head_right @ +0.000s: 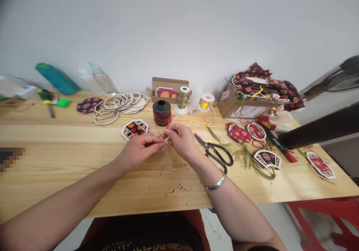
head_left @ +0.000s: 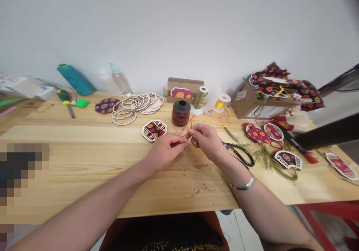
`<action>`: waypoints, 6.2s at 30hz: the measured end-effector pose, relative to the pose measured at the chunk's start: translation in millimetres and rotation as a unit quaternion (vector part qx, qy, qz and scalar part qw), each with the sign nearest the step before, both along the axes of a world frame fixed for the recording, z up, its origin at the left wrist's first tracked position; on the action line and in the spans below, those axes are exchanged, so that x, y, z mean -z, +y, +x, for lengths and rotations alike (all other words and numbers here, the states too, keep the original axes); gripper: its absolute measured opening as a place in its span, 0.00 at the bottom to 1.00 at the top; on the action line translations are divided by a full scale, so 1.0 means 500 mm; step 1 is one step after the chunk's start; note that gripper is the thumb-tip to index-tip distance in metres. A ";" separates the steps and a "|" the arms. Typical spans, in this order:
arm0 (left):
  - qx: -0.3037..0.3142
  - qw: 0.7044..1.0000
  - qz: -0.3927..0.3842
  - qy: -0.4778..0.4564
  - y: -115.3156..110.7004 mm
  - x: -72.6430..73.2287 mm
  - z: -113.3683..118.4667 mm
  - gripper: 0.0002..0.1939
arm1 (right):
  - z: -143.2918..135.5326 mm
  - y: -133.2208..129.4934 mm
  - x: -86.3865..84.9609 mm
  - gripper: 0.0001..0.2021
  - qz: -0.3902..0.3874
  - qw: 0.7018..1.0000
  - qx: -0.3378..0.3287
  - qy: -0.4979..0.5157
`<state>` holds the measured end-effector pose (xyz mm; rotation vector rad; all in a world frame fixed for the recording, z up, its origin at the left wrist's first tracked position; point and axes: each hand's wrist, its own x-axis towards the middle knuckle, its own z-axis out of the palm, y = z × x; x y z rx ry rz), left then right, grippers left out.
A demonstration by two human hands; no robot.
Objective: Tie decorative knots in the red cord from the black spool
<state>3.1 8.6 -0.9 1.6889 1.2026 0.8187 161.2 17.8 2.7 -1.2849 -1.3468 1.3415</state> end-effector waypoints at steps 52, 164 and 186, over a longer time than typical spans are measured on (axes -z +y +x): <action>-0.030 0.961 -0.177 -0.209 0.009 -0.002 -0.005 0.10 | 0.000 -0.006 -0.016 0.14 -0.070 0.991 -0.050 0.106; -0.043 0.993 0.048 -0.096 -0.010 -0.008 -0.005 0.07 | -0.008 -0.010 -0.010 0.13 0.005 0.999 0.001 0.044; -0.050 0.974 -0.144 -0.166 -0.001 -0.021 0.000 0.07 | -0.003 -0.005 -0.001 0.13 0.045 0.998 -0.020 -0.029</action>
